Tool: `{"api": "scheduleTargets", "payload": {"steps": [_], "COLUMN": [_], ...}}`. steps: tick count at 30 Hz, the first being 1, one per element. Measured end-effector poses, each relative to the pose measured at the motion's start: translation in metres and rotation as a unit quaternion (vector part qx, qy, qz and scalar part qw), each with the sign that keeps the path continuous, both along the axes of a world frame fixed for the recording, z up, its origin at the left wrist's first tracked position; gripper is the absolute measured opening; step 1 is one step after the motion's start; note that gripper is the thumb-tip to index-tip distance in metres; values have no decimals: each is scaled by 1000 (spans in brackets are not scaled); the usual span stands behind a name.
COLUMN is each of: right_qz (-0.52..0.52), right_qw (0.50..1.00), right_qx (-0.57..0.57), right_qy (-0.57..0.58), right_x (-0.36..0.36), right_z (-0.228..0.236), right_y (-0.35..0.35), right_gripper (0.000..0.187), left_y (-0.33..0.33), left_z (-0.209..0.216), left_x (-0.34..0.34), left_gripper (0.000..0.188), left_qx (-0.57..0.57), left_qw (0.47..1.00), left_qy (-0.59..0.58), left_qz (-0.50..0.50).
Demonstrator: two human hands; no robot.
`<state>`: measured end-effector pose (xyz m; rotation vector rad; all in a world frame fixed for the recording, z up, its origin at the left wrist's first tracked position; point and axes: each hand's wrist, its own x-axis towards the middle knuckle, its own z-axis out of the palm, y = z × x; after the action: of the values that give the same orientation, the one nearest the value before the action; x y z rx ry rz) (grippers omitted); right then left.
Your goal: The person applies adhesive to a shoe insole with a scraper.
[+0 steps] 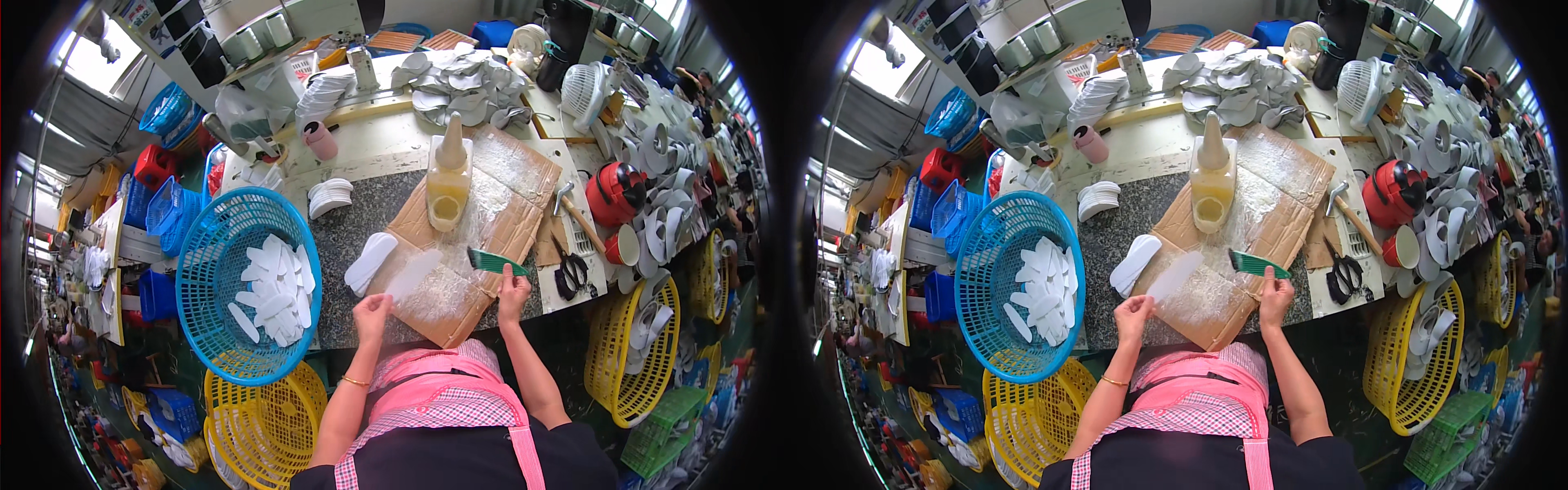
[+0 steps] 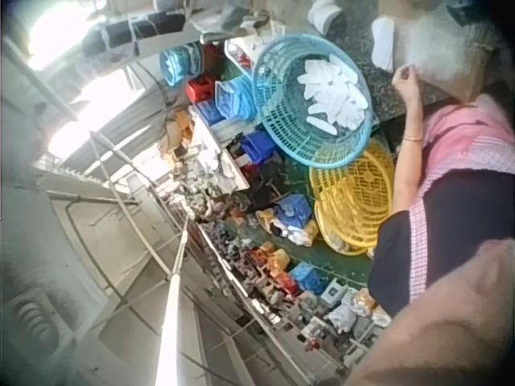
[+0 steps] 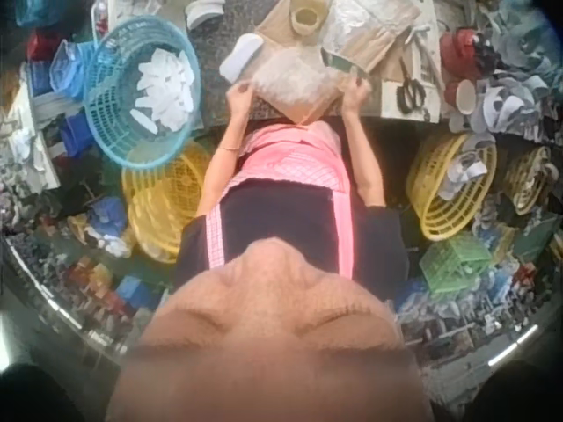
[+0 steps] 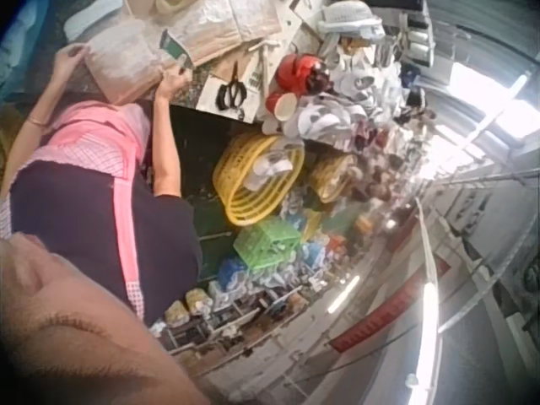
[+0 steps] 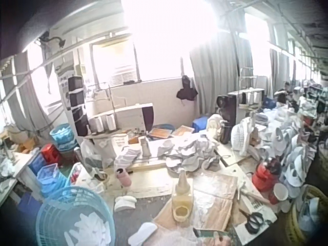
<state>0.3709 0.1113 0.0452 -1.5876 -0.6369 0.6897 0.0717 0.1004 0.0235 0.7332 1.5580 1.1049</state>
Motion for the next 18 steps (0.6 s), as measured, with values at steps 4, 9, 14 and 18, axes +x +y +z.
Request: {"api": "scheduleTargets", "payload": {"steps": [4,9,14,18], "right_qz": [257,282,299,347], "right_qw": [942,846,841,822], "right_qx": [23,28,46,32], "right_qy": [-213,-452,-448,-451], "right_x": [-76,-69,-101,-108], "right_z": [19,-1,27,12], "right_y": [-25,0,-27,-37], "right_gripper": [10,16,13,12], "left_y": [-12,-13,-9,-7], "left_z": [-13,-13,-1,-7], "left_x": [9,-3,-14,-23], "left_gripper": [21,34,36,47], "left_qx": [-74,-107,-201,-210], "left_qw": [994,989,972,970], "left_qy": [-40,-94,-119,-110], "left_qz": [-69,-42,-38,-62]}}
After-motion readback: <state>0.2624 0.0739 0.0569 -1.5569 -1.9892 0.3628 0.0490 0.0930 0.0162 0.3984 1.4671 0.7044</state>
